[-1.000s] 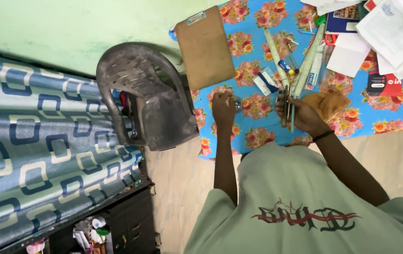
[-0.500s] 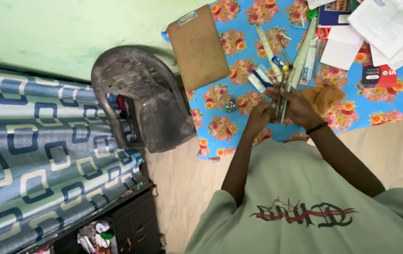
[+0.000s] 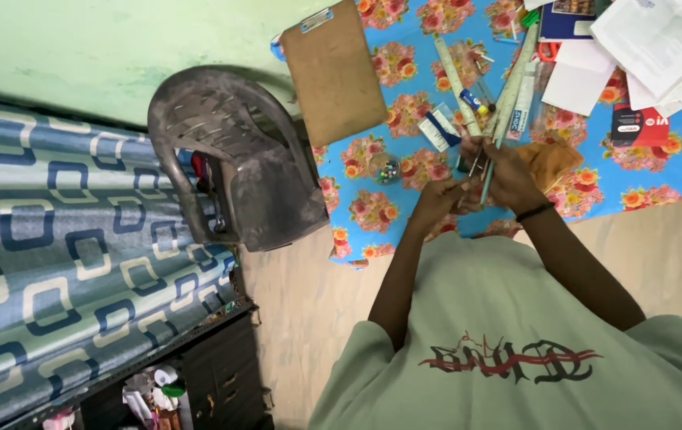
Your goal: The person organizes and measures various items on a cluttered desk.
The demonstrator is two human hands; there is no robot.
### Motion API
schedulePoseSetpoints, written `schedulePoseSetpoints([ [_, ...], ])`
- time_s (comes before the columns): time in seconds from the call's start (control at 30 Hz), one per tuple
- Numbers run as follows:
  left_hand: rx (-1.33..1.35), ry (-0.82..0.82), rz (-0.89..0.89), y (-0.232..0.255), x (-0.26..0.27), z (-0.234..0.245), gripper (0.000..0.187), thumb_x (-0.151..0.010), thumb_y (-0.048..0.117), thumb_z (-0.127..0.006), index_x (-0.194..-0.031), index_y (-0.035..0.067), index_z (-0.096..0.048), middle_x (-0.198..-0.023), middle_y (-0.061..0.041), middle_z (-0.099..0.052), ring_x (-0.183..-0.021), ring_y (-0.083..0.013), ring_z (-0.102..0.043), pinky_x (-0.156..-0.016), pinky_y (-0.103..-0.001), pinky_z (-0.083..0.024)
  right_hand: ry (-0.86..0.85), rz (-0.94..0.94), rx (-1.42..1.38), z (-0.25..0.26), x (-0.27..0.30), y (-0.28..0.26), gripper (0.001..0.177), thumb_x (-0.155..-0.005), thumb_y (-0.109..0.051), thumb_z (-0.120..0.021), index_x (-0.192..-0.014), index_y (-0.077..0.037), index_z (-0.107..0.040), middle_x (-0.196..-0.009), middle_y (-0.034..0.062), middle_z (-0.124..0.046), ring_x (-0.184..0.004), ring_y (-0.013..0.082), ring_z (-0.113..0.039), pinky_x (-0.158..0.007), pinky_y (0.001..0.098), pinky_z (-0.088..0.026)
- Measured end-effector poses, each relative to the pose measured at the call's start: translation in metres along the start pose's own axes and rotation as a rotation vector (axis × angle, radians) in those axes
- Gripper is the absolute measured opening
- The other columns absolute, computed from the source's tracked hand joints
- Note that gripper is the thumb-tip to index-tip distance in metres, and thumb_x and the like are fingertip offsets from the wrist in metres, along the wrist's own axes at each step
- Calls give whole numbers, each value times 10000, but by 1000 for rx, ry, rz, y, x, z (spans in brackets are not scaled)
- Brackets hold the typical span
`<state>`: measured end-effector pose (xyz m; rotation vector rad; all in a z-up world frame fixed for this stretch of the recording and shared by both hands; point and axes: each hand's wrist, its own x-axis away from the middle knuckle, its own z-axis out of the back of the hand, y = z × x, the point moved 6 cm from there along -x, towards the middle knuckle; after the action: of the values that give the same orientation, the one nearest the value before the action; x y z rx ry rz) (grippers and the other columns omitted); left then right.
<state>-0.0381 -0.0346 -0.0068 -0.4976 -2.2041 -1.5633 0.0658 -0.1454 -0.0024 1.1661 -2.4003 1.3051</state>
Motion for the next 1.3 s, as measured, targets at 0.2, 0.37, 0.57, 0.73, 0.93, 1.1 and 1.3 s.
schedulePoseSetpoints([
  [0.2, -173, 30, -97, 0, 16, 29, 300, -1069, 234, -569, -1174, -28, -670, -985, -102, -761, -874, -192, -760, -739, -303, -635, -44, 133, -227, 57, -38, 40, 272, -1207, -248, -496, -1337, -25, -583, -1018, 9, -614, -872, 110, -558, -801, 292, -529],
  [0.37, -38, 272, -579, 40, 20, 93, 124, -1052, 61, -595, -1157, 7, -630, -1078, -93, -725, -939, -140, -677, -851, -312, -572, 135, -27, -135, 51, -29, 41, 245, -1149, -317, -450, -1248, -134, -580, -962, -54, -623, -767, 59, -523, -641, 217, -437],
  [0.57, -503, 637, -780, 80, 39, 153, 201, -1030, 101, -580, -1207, 12, -612, -1089, -103, -726, -1064, -190, -717, -956, -334, -571, 92, -6, -111, 38, -34, 45, 227, -1169, -299, -455, -1238, -125, -583, -890, -62, -567, -694, 44, -458, -588, 210, -396],
  [0.73, -525, 591, -753, 68, 39, 157, 222, -1031, 141, -615, -1212, 14, -634, -1112, -127, -739, -1097, -238, -731, -979, -360, -567, 105, 4, -125, 34, -32, 39, 225, -1146, -281, -446, -1210, -124, -592, -832, -59, -546, -630, 45, -422, -540, 214, -374],
  [0.93, -508, 645, -710, 71, 50, 147, 271, -990, 71, -582, -1256, 32, -616, -1175, -139, -730, -1127, -246, -725, -1005, -359, -559, 165, 9, -100, 41, -29, 33, 185, -1149, -255, -527, -1233, -113, -609, -859, -49, -547, -661, 45, -440, -578, 210, -379],
  [1.1, -919, 735, -794, 70, 57, 140, 269, -945, 32, -658, -1203, 63, -724, -1209, -168, -726, -1209, -361, -647, -1055, -468, -505, 88, -16, -248, 21, -25, 33, 298, -1112, -367, -491, -1234, -133, -631, -875, -26, -577, -633, 72, -458, -554, 234, -390],
  [1.3, -973, 904, -695, 14, 46, 148, 299, -982, 77, -677, -1281, 84, -680, -1369, -262, -590, -1284, -446, -572, -1100, -489, -458, -38, -7, -315, 10, -37, 32, 231, -1117, -310, -511, -1298, -182, -576, -894, 2, -587, -687, 118, -488, -604, 272, -415],
])
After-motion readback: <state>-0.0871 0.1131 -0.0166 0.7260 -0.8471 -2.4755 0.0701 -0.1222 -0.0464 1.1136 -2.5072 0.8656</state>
